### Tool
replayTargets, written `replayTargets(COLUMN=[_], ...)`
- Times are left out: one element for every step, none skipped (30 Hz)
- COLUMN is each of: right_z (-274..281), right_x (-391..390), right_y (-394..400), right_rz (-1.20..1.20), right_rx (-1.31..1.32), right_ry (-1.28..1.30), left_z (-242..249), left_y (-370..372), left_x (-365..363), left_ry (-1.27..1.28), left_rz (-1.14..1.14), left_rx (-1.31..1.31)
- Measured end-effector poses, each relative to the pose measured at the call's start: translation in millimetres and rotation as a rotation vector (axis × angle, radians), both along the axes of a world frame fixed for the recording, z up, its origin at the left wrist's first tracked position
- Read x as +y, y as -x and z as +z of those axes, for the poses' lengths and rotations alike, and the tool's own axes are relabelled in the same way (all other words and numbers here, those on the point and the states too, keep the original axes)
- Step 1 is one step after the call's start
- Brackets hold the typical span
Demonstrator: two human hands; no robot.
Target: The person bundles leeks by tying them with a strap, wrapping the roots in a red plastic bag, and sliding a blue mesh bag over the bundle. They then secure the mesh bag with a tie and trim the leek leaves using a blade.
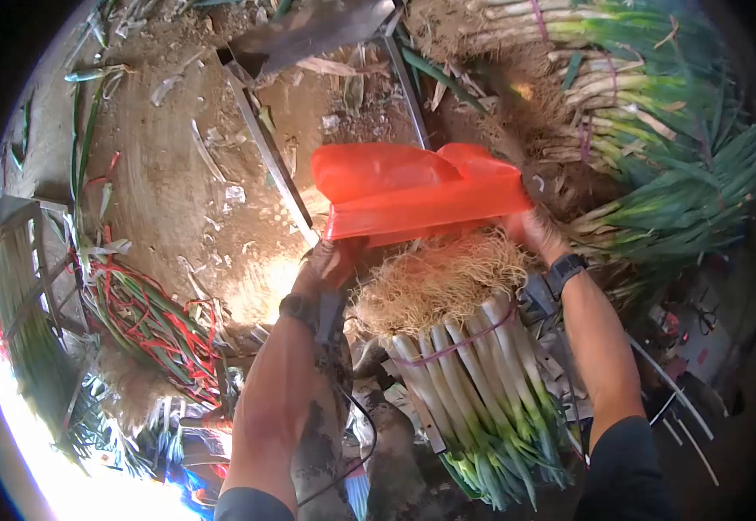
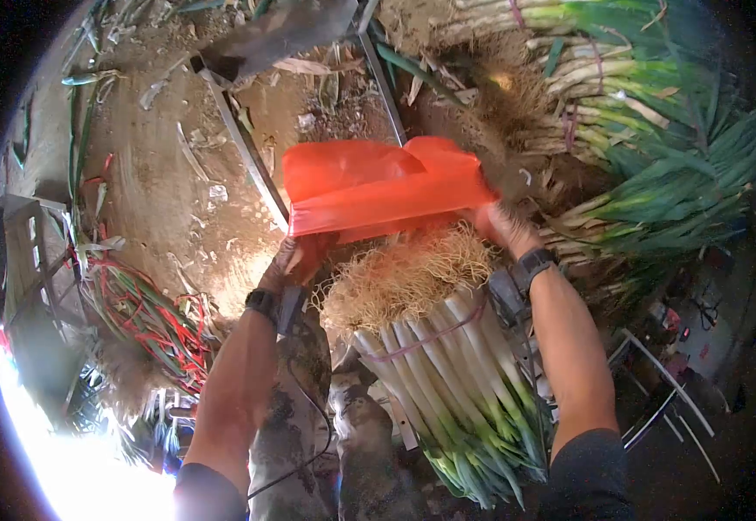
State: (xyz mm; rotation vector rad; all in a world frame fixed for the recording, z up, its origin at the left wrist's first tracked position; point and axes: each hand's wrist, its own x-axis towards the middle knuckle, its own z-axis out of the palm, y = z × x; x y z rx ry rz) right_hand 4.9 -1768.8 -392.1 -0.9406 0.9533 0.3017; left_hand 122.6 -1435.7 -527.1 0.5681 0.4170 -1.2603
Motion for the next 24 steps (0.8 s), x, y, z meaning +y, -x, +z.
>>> replayTargets(right_z=[-16.9,-27.9,-34.2,-35.5,-32.9,-28.3,-20.6,-12.8,-6.2,1.1,6.6,11.3,12.8,23.1,48.7,59.8,67.1,73.9,81.2,89.0,93.0,91.3,87.3,84.8], right_x=[-14.9,-24.7,-31.0,-30.7,-30.4,-27.1,-23.4,-18.3,-15.5,-11.7,-6.8,0.5,10.4,22.4,20.8,36.8,45.3,52.3,57.2,62.4,67.3,71.6,76.3,78.9], right_y=[13.3,30.3,50.0,69.4,85.7,100.7,111.9,120.3,125.5,128.1,131.3,134.6,135.0,123.9,116.6,97.6,91.2,86.8,79.2,72.9,72.3,76.0,80.5,87.6], right_rz=[0.109,0.216,0.264,0.297,0.318,0.329,0.33,0.334,0.338,0.329,0.32,0.318,0.222,0.124,0.637,0.593,0.454,0.314,0.315,0.231,0.142,0.139,0.094,0.05], right_rx=[0.02,0.045,0.112,0.183,0.238,0.283,0.317,0.348,0.368,0.381,0.386,0.383,0.266,0.143,-0.075,-0.139,-0.113,-0.082,-0.084,0.132,0.352,0.356,0.288,0.22], right_ry=[-0.058,-0.118,-0.13,-0.133,-0.129,-0.13,-0.13,-0.124,-0.115,-0.11,-0.099,-0.1,-0.111,-0.118,0.371,0.498,0.39,0.278,0.281,0.324,0.363,0.362,0.479,0.595], left_z=[-18.3,-15.8,-10.7,1.5,23.1,31.9,38.6,48.0,57.8,66.0,76.5,85.0,94.2,102.0,110.1,116.1,120.1,122.9,123.9,133.9,144.4,145.9,148.4,148.9], left_y=[8.7,12.1,15.2,13.8,21.5,28.2,38.7,51.6,61.4,71.6,79.5,84.8,89.4,94.2,100.2,108.4,117.7,127.2,137.7,138.5,140.0,151.1,165.4,180.5], left_x=[2.2,-2.0,-5.3,-10.4,-11.3,-8.5,-3.7,2.7,8.5,12.9,17.9,20.9,21.9,22.2,20.8,20.4,20.1,23.2,24.7,18.5,14.0,16.7,23.9,27.4], left_ry=[0.044,0.037,0.065,0.095,0.026,-0.007,-0.032,-0.055,-0.087,-0.116,-0.144,-0.178,-0.211,-0.241,-0.275,-0.301,-0.327,-0.325,-0.398,-0.471,-0.475,-0.476,-0.635,-0.79], left_rz=[0.002,-0.009,-0.06,-0.103,-0.042,-0.024,-0.014,-0.003,0.008,0.018,0.028,0.04,0.06,0.079,0.105,0.127,0.151,0.152,0.157,0.159,0.293,0.289,0.27,0.248], left_rx=[0.066,0.087,0.086,0.077,0.025,0.033,0.052,0.072,0.087,0.103,0.115,0.119,0.122,0.115,0.104,0.093,0.078,0.074,0.057,0.043,0.144,0.147,-0.057,-0.264])
